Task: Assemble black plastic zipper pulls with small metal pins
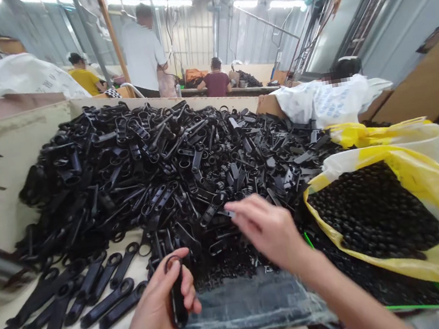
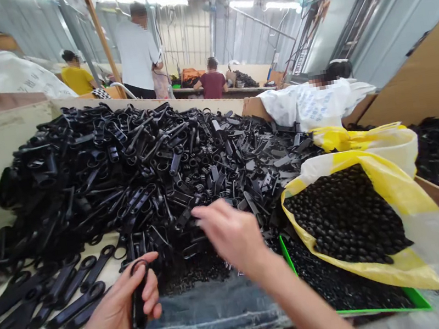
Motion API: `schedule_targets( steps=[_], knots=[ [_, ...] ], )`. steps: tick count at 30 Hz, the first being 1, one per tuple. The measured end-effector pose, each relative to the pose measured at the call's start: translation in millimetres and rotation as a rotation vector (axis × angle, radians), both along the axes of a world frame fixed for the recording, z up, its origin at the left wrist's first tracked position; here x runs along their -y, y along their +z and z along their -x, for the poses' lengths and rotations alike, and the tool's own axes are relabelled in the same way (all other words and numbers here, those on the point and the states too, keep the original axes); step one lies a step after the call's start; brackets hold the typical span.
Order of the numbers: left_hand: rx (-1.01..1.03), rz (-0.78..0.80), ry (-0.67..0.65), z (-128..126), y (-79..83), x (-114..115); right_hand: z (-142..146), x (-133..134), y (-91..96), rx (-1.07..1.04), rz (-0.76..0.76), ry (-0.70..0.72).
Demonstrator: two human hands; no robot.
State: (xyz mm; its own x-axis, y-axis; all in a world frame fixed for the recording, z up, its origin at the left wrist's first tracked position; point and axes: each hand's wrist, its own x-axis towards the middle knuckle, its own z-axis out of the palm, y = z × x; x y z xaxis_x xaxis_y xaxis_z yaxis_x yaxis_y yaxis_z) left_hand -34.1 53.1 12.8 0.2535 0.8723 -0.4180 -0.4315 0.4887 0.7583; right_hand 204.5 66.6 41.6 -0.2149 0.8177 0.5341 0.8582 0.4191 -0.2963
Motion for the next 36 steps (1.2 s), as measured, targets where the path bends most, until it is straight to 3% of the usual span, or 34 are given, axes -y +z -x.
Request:
schedule_targets(
  steps=[2, 5, 9, 15, 19, 22, 25, 28, 31, 36],
  knots=[
    [0.010, 0.026, -0.087, -6, -0.9, 6, -29, -24, 11.6, 0.304, 0.053, -0.134],
    [0.110, 0.086, -0.185, -18, -4.3, 16, -46, -52, 15.1, 0.427, 0.082, -0.132],
    [0.201, 0.135, -0.251, -24, -14.7, 27, -43, -67, 10.9, 0.361, 0.045, -0.158],
    [0.060, 0.091, -0.293, -19, -25.0, 38, -58, -61, 6.6, 0.130, -0.041, -0.276],
    [-0.075, 0.030, -0.371, -18, -22.4, 39, -59, -41, 6.4, 0.011, -0.072, -0.281],
    [-0.088, 0.013, -0.346, -17, -22.6, 41, -41, -5, 4.6, -0.250, -0.095, -0.243],
    [-0.084, -0.008, -0.362, -18, -23.4, 45, -9, 43, -11.7, -0.550, 0.209, -0.051],
    [-0.090, 0.005, -0.430, -22, -21.4, 50, 19, 81, -39.6, -0.700, 0.455, 0.024],
    [-0.082, 0.025, -0.486, -26, -20.0, 53, 32, 97, -62.1, -0.870, 0.567, -0.008],
    [0.172, 0.280, -0.355, -30, -30.8, 56, 37, 100, -74.4, -1.255, 0.640, -0.055]
  ],
)
